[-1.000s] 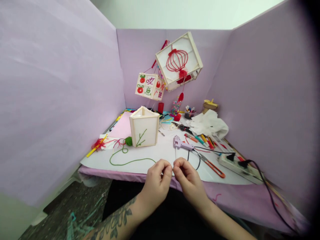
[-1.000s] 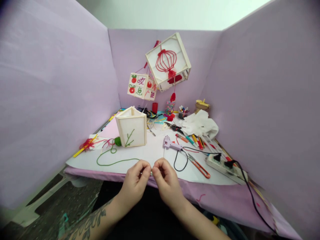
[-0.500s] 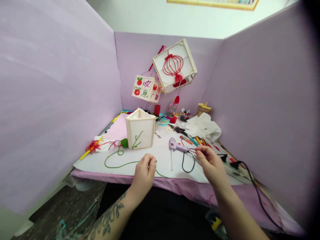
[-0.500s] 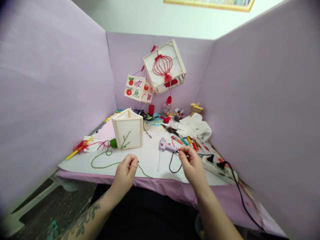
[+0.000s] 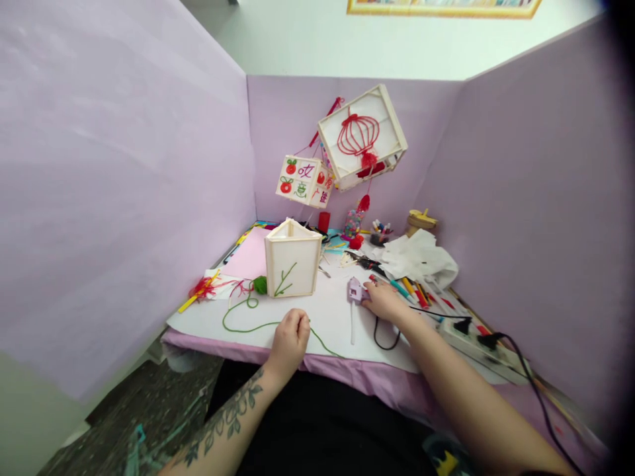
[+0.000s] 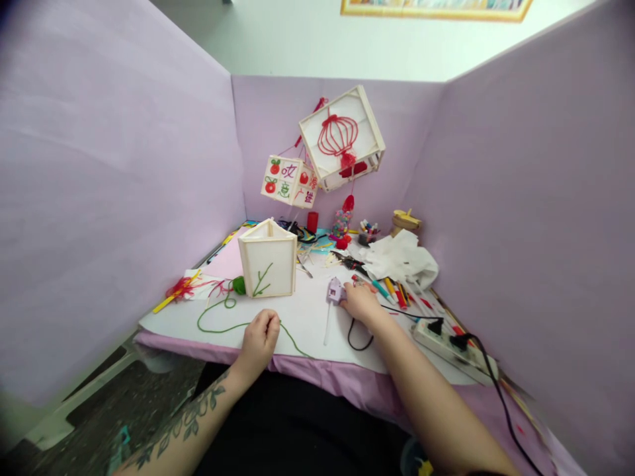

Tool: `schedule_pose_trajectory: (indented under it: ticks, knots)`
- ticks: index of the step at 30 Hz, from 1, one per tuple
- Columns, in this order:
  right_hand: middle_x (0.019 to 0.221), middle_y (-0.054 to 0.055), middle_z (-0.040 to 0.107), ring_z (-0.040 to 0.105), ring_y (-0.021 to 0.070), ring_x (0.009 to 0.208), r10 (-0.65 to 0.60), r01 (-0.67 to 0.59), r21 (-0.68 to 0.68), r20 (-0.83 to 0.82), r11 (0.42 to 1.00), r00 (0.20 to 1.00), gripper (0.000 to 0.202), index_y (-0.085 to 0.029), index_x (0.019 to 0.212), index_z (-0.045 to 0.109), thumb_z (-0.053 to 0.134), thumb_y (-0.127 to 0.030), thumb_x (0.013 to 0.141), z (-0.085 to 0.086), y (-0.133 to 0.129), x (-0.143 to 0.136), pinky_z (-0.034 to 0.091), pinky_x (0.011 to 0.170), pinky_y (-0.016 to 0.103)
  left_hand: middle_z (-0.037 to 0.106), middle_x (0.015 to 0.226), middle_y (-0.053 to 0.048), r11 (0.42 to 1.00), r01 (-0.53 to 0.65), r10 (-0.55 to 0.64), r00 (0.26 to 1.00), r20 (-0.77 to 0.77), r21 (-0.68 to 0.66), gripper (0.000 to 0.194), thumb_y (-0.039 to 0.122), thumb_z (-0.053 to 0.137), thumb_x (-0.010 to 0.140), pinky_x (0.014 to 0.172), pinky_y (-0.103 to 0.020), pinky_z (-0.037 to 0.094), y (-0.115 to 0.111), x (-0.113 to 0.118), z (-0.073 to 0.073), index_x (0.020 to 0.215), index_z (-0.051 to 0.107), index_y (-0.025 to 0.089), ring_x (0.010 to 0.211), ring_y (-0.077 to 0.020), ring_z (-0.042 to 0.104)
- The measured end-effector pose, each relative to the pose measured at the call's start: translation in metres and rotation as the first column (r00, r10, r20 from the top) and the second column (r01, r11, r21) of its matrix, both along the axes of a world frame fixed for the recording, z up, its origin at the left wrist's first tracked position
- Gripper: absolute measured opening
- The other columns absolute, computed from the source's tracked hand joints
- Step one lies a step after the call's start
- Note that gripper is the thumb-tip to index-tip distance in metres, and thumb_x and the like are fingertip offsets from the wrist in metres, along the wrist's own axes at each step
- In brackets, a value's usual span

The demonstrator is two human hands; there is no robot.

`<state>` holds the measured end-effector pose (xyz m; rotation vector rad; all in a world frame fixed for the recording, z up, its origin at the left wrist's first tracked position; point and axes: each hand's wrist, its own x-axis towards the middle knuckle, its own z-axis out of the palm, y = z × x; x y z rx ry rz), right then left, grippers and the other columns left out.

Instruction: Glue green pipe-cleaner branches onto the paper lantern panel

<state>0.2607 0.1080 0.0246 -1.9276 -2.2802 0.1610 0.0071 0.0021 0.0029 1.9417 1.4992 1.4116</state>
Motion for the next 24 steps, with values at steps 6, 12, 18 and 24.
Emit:
schedule_pose_trajectory:
  ticks: [6,12,18,24]
  knots:
    - [0.117,0.022,0.06,0.054,0.0326,0.112,0.044,-0.041,0.02,-0.193,0.999,0.98,0.036,-0.008,0.116,0.06,0.057,-0.014,0.081,0.012,-0.002,0.007,0.039,0.093,0.041,0.053,0.069,0.0,1.0,-0.016,0.015,0.998,0.062,0.023,0.019,0.026,0.04,0.09,0.066,-0.027,0.041,-0.002,-0.002,0.004,0.075,0.05,0.02,0.067,-0.0163,0.052]
    - [0.099,0.009,0.064,0.062,0.0248,0.09,0.066,-0.141,0.022,-0.947,0.99,0.313,0.044,-0.021,0.121,0.058,0.055,-0.046,0.085,0.021,-0.05,0.028,0.05,0.082,0.04,0.048,0.065,0.003,1.0,-0.008,0.007,0.989,0.15,0.006,0.021,0.029,0.039,0.092,0.059,-0.024,0.037,0.007,0.008,0.016,0.076,0.049,0.02,0.061,-0.0142,0.048]
    - [0.075,0.0,0.054,0.054,0.0135,0.065,-0.006,-0.256,0.035,-0.987,0.966,-0.158,0.041,-0.023,0.108,0.066,0.076,-0.041,0.072,0.009,-0.09,0.0,0.048,0.064,0.029,0.048,0.065,0.003,0.997,0.07,-0.076,0.981,0.177,0.037,0.022,0.029,0.039,0.093,0.059,-0.024,0.036,0.031,0.036,0.025,0.075,0.049,0.02,0.061,-0.0132,0.047]
    - [0.062,0.002,0.059,0.055,0.0172,0.059,0.032,-0.127,0.018,-0.993,0.992,0.11,0.043,-0.019,0.081,0.067,0.07,-0.06,0.071,-0.03,-0.075,-0.014,0.045,0.059,0.031,0.049,0.066,0.002,0.992,0.104,-0.114,0.979,0.168,0.072,0.021,0.028,0.038,0.094,0.06,-0.024,0.037,0.05,0.045,0.015,0.078,0.049,0.02,0.062,-0.0137,0.048]
